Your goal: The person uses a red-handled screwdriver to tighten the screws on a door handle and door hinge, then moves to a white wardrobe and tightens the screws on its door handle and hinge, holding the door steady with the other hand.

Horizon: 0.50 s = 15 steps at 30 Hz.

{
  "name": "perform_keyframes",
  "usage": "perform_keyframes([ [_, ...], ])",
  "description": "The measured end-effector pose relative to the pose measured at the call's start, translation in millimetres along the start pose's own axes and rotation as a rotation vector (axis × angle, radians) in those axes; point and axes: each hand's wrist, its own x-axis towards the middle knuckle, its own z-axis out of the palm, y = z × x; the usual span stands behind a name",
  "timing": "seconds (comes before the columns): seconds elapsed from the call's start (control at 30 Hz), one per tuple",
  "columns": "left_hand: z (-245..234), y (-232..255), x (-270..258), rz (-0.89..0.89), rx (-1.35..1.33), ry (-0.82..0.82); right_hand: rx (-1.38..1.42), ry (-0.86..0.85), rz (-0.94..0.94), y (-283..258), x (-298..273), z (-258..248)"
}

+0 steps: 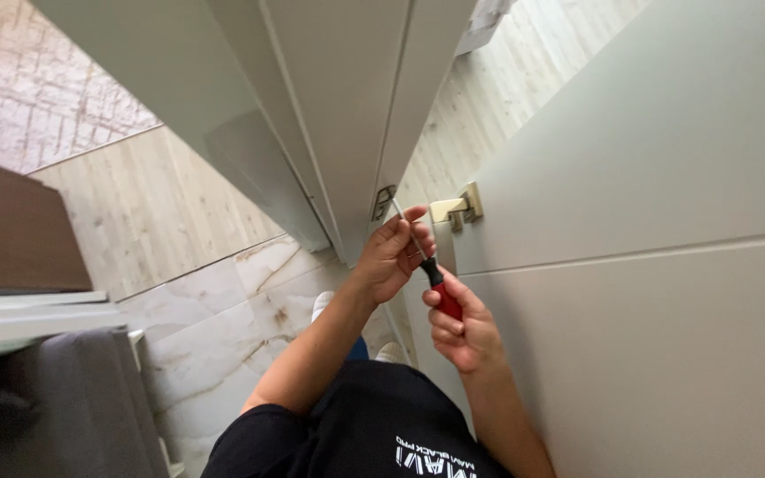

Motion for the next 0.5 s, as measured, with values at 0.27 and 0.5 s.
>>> perform_keyframes([
  [0.27, -6.1, -2.0, 6.6, 0.001, -0.001, 0.161, -1.699, 0.335, -1.339, 7.2, -17.9, 25.8],
  [0.5, 9.5, 11.4, -4.9, -0.004, 0.086, 0.117, -0.743, 0.268, -0.682, 19.7, -8.9, 22.2],
])
